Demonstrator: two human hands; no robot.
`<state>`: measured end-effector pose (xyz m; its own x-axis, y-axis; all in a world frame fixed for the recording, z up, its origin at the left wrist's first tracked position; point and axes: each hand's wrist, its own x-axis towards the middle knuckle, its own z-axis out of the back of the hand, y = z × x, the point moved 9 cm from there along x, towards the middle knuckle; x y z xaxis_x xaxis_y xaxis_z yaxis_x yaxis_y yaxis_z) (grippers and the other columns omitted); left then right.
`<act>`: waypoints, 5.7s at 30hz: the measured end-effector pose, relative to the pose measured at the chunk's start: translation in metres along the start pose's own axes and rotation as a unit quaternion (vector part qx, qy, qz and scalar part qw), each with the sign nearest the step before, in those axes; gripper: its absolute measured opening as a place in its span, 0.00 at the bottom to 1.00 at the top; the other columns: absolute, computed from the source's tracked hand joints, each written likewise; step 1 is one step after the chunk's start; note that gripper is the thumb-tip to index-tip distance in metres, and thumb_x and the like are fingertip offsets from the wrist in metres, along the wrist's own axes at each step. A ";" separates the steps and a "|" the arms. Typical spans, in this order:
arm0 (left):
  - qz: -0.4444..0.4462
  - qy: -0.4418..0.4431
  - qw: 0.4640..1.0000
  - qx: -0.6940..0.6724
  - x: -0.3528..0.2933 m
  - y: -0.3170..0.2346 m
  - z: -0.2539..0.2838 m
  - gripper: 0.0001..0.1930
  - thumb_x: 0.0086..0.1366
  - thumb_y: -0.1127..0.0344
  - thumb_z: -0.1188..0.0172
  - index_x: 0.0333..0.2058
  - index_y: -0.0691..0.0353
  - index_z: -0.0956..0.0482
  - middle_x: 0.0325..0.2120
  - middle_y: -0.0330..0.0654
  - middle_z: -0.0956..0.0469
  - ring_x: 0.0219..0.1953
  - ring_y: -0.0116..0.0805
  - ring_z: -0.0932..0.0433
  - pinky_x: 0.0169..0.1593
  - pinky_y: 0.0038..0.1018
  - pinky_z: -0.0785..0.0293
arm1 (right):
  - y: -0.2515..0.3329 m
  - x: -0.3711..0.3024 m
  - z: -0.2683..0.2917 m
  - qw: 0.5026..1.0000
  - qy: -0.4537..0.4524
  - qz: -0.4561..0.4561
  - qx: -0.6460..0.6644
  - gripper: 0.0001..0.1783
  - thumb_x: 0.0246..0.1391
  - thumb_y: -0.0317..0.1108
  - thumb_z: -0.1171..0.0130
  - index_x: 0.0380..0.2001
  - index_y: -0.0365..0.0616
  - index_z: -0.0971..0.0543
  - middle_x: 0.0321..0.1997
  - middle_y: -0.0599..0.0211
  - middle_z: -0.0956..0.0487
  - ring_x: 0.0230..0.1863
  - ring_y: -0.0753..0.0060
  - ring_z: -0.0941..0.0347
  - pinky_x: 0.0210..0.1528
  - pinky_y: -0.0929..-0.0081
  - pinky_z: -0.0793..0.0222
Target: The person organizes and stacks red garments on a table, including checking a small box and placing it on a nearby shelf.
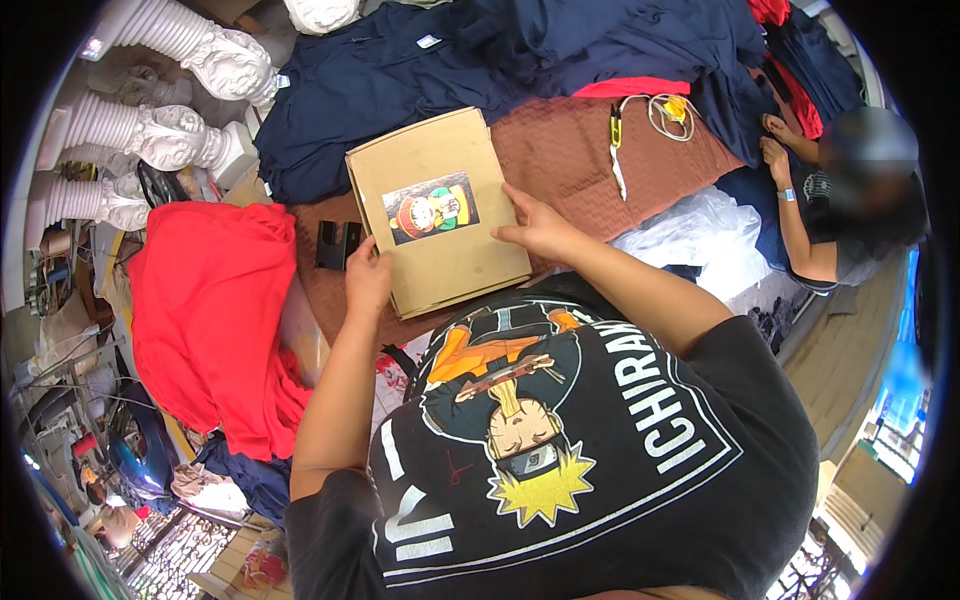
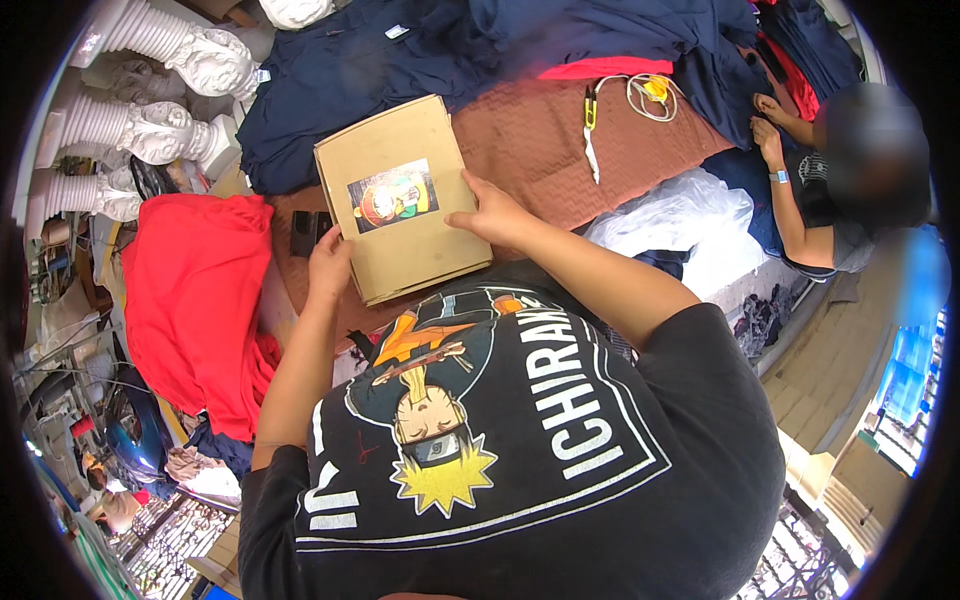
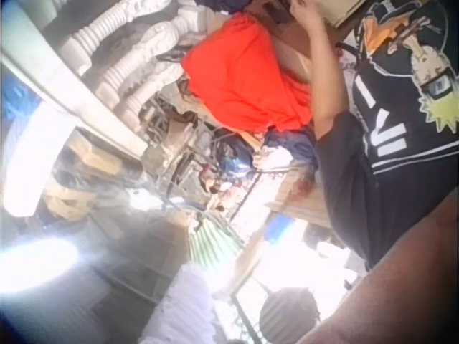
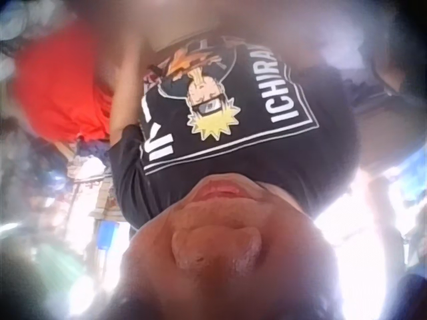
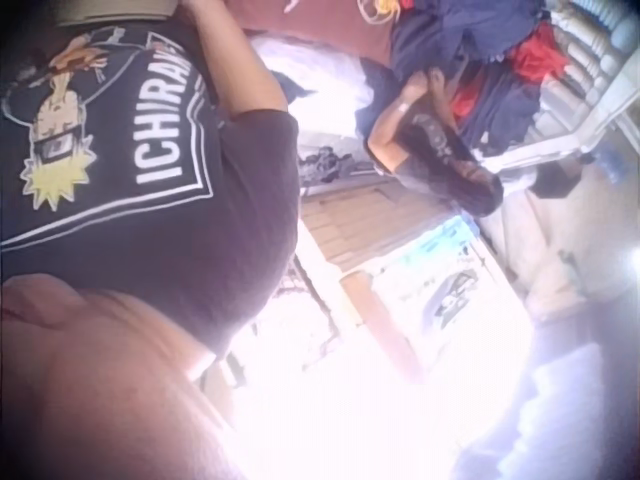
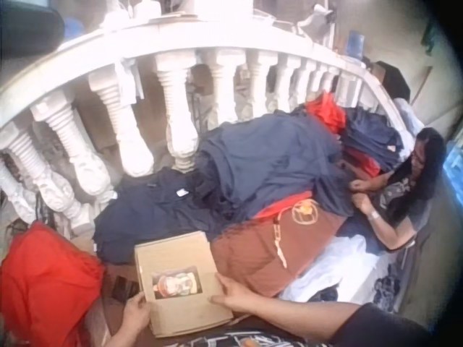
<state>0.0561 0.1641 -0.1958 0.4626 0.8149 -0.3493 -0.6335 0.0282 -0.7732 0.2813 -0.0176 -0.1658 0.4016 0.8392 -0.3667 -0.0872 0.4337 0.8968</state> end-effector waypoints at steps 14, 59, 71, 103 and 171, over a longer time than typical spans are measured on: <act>-0.013 0.104 0.990 0.098 -0.029 -0.050 -0.030 0.27 0.49 0.60 0.44 0.47 0.69 0.31 0.44 0.58 0.31 0.49 0.48 0.33 0.52 0.32 0.36 | 0.012 -0.004 0.014 0.998 -0.026 0.028 -0.054 0.50 0.39 0.46 0.39 0.60 0.29 0.49 0.61 0.39 0.43 0.62 0.51 0.45 0.62 0.70 0.49; -0.138 0.198 0.924 -0.296 -0.095 -0.177 -0.037 0.32 0.67 0.54 0.58 0.62 0.68 0.56 0.61 0.50 0.50 0.64 0.37 0.53 0.63 0.27 0.55 | 0.155 -0.024 -0.002 0.984 0.033 0.168 -0.036 0.47 0.45 0.49 0.40 0.59 0.29 0.47 0.61 0.42 0.45 0.63 0.56 0.46 0.62 0.69 0.50; -0.071 -0.164 0.931 0.318 0.037 -0.024 0.054 0.39 0.49 0.59 0.36 0.58 0.59 0.43 0.54 0.54 0.38 0.56 0.50 0.38 0.57 0.37 0.41 | 0.129 -0.053 0.104 0.977 -0.029 0.032 0.211 0.24 0.52 0.31 0.46 0.52 0.36 0.35 0.43 0.63 0.25 0.39 0.79 0.26 0.40 0.82 0.29; -0.128 -0.247 0.879 0.388 0.036 -0.129 -0.028 0.24 0.51 0.51 0.40 0.42 0.64 0.25 0.54 0.51 0.42 0.61 0.56 0.56 0.58 0.57 0.61 | 0.124 -0.054 0.102 0.974 -0.025 0.051 0.217 0.26 0.51 0.33 0.44 0.53 0.35 0.35 0.44 0.63 0.26 0.41 0.78 0.28 0.42 0.81 0.32; 0.105 0.148 0.958 -0.223 0.014 -0.065 -0.004 0.38 0.55 0.44 0.42 0.58 0.59 0.43 0.48 0.37 0.32 0.49 0.28 0.33 0.53 0.30 0.44 | 0.079 -0.007 0.004 0.908 -0.056 0.190 -0.368 0.34 0.43 0.39 0.41 0.56 0.46 0.37 0.62 0.47 0.44 0.62 0.46 0.47 0.61 0.61 0.48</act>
<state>0.1060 0.1714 -0.1522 0.5518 0.5738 -0.6052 -0.4342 -0.4219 -0.7959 0.2752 0.0095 -0.0916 0.3019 0.9533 -0.0009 -0.8087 0.2567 0.5292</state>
